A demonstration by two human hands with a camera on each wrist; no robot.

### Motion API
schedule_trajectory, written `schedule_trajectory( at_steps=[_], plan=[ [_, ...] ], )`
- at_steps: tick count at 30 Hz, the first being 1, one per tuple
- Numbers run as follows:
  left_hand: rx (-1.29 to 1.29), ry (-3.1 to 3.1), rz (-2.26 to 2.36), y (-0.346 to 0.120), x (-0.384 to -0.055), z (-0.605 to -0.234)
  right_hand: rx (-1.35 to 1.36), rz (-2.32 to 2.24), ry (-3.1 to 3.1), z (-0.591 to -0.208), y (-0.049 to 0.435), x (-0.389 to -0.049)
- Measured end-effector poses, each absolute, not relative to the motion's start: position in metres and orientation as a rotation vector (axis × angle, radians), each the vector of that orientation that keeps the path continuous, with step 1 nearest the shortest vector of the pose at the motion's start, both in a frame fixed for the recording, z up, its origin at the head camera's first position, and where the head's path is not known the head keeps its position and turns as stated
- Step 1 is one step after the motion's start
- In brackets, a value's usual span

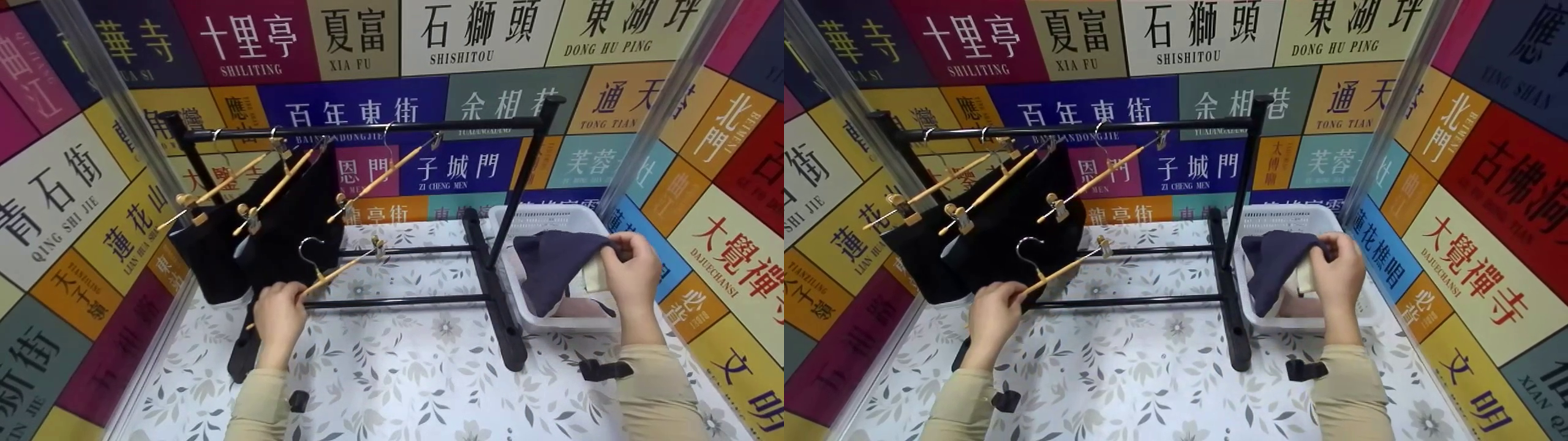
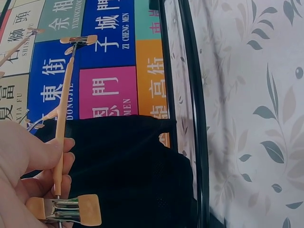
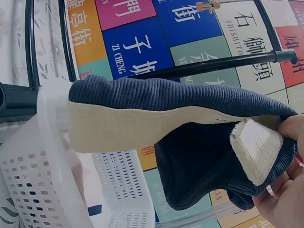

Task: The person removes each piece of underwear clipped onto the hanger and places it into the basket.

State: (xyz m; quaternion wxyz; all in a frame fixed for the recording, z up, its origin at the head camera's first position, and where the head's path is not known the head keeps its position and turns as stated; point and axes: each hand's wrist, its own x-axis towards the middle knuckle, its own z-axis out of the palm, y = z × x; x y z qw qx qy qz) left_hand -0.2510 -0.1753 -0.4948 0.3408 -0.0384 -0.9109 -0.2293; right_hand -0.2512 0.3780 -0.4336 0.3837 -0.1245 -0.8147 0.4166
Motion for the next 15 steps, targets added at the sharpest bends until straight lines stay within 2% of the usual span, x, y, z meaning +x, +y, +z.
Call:
schedule_trajectory(
  at_steps=[15],
  plan=[
    [-0.098,-2.369,-0.604,-0.176,-0.247,-0.495,-0.432,1.004,-1.977,-0.433,0.406,-0.267]
  ],
)
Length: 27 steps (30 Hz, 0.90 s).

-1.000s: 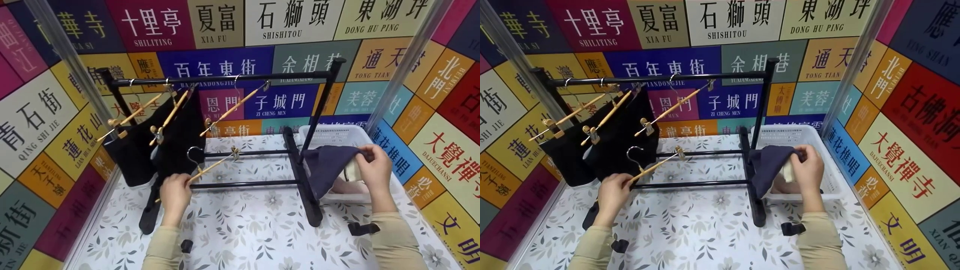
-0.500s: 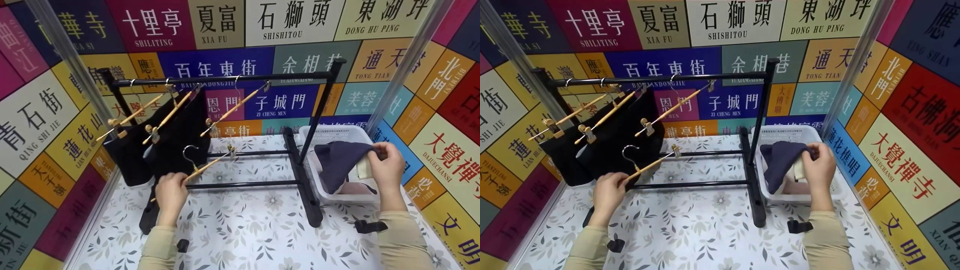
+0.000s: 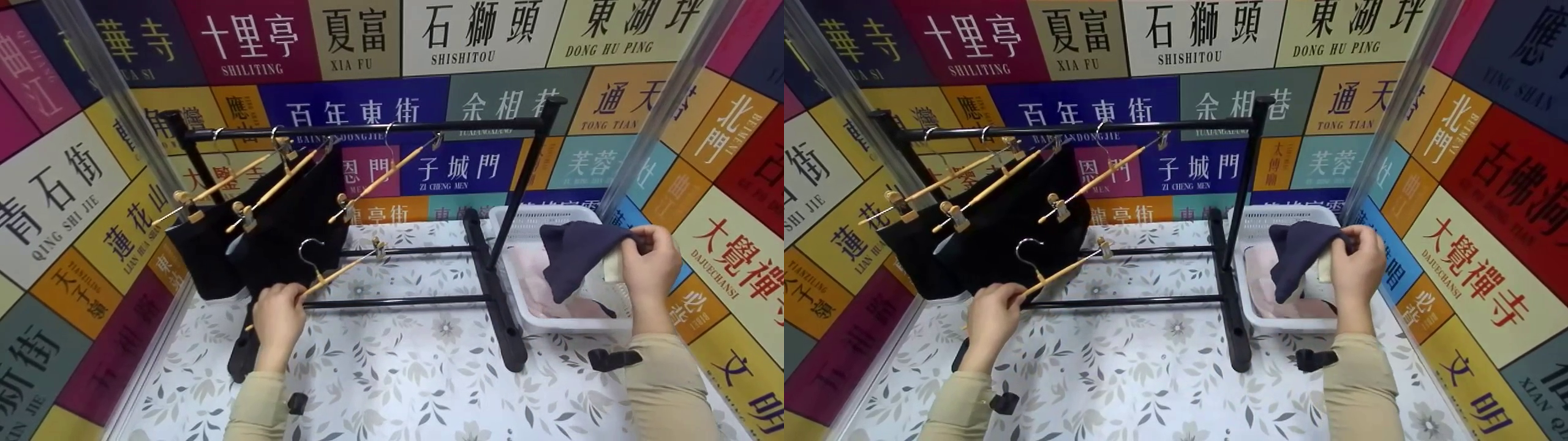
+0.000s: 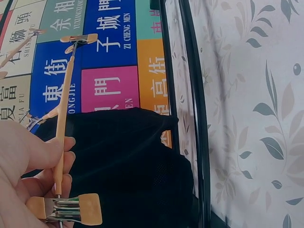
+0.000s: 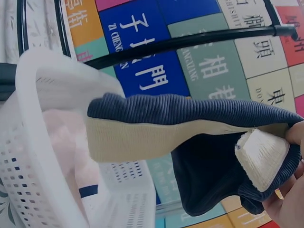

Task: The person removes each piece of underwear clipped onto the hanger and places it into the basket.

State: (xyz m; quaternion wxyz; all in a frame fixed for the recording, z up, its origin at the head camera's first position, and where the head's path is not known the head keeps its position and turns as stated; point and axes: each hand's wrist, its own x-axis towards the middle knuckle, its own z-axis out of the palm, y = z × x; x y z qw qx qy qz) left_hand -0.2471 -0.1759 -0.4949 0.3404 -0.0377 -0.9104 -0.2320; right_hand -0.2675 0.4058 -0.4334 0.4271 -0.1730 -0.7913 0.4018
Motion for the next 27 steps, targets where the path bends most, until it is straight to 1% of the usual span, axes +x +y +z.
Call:
schedule_trajectory(
  at_steps=[9,16,27],
  plan=[
    [-0.091,-2.388,-0.617,-0.176,-0.245,-0.499,-0.512,0.945,-2.117,-0.457,0.418,-0.276],
    [-0.096,-2.383,-0.605,-0.176,-0.245,-0.502,-0.437,0.974,-2.495,-0.475,0.424,-0.273],
    [-0.083,-2.414,-0.61,-0.178,-0.247,-0.5,-0.393,0.966,-2.557,-0.484,0.42,-0.273]
  ],
)
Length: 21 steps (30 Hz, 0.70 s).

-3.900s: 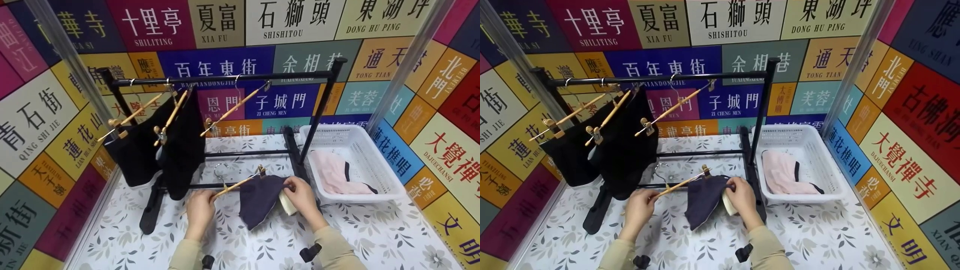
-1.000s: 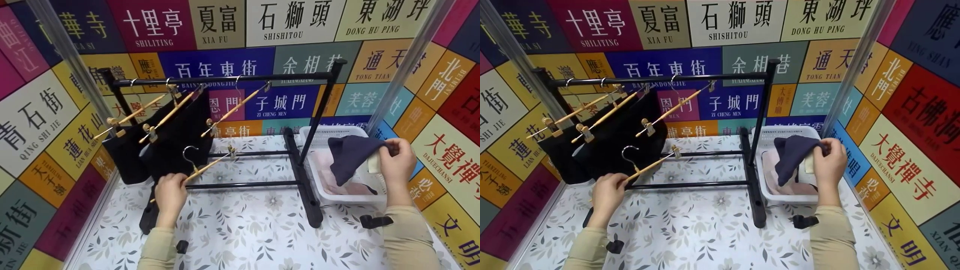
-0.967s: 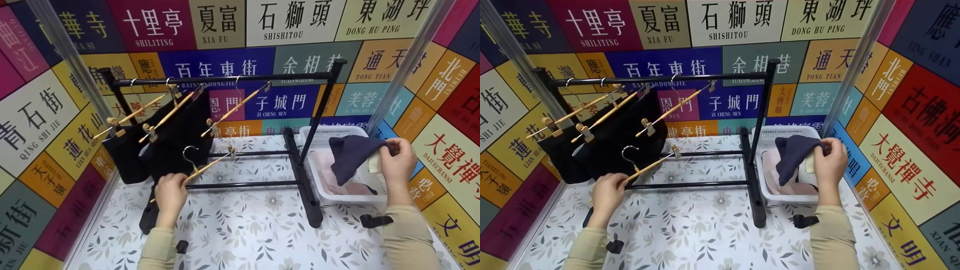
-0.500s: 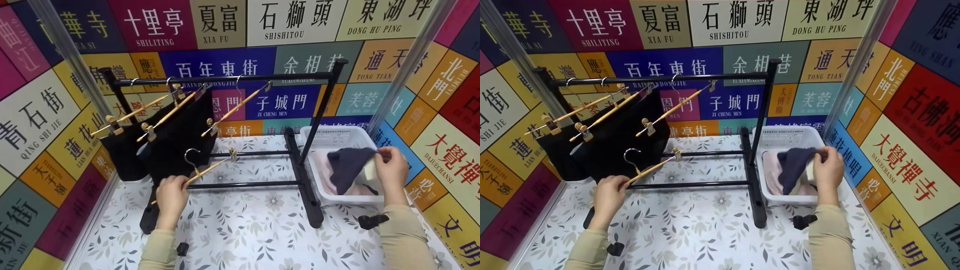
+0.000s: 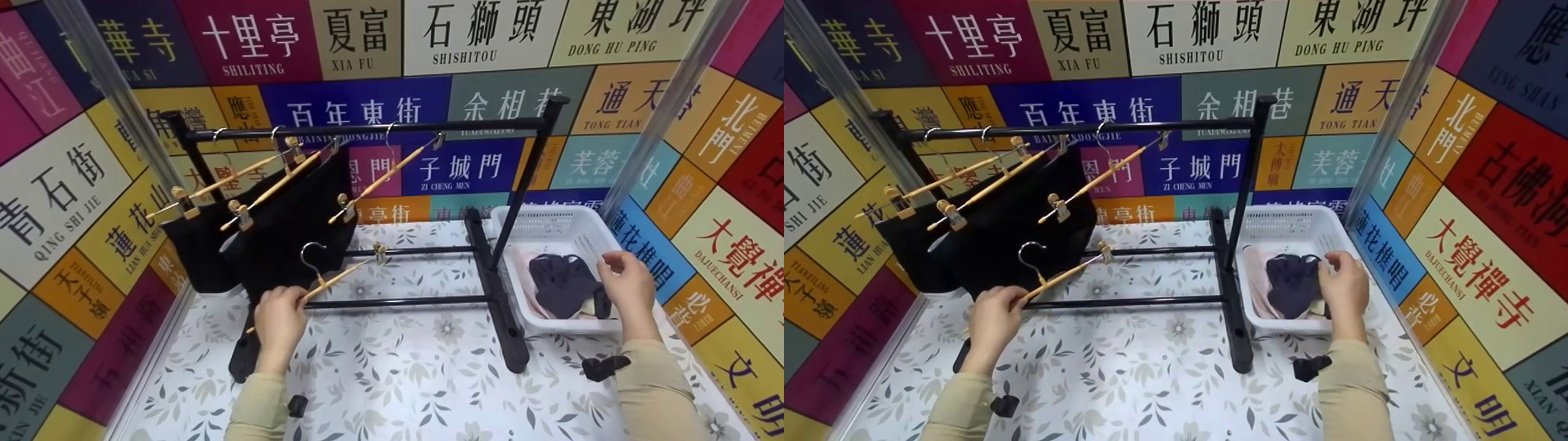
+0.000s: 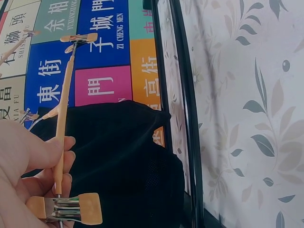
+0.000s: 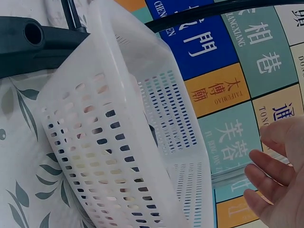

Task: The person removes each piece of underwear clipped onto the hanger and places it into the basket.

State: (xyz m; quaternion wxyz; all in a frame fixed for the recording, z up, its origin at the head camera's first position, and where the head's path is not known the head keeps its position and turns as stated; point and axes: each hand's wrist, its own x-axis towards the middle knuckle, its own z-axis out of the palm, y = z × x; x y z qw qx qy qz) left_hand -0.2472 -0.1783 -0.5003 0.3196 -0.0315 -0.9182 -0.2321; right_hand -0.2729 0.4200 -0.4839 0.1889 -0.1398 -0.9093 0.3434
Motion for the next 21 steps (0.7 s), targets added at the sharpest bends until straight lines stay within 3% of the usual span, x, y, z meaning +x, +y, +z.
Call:
schedule_trajectory(
  at_steps=[21],
  plan=[
    [-0.084,-2.387,-0.586,-0.182,-0.258,-0.469,-0.215,0.927,-2.604,-0.51,0.401,-0.267]
  ],
)
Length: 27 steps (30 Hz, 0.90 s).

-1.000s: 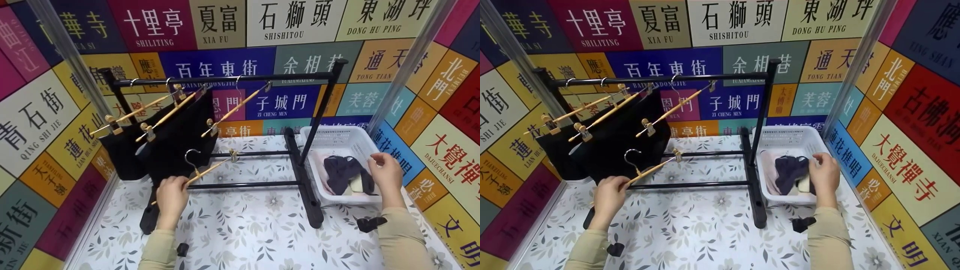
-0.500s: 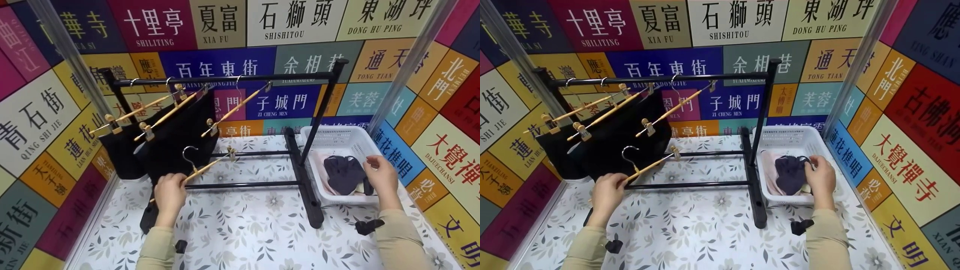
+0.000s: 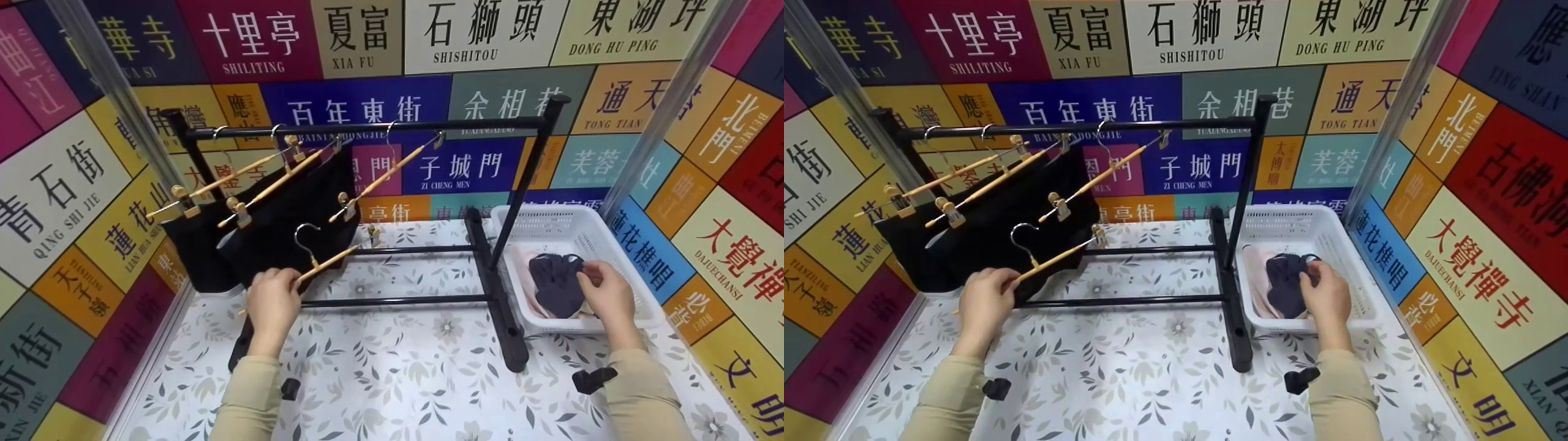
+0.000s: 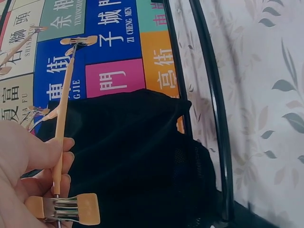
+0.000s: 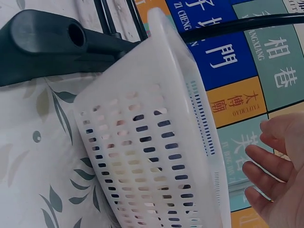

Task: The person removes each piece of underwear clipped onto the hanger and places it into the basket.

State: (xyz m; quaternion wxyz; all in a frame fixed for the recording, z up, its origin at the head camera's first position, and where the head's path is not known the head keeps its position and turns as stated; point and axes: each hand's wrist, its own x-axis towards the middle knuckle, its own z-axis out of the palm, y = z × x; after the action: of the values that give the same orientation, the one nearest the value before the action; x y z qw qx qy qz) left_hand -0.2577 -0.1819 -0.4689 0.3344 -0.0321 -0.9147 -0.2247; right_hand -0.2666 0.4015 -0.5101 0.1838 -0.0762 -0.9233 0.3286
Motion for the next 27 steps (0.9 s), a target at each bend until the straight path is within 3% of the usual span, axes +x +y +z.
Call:
schedule_trajectory(
  at_steps=[27],
  plan=[
    [-0.118,-2.343,-0.529,-0.181,-0.276,-0.435,0.009,0.903,-2.558,-0.534,0.37,-0.259]
  ],
)
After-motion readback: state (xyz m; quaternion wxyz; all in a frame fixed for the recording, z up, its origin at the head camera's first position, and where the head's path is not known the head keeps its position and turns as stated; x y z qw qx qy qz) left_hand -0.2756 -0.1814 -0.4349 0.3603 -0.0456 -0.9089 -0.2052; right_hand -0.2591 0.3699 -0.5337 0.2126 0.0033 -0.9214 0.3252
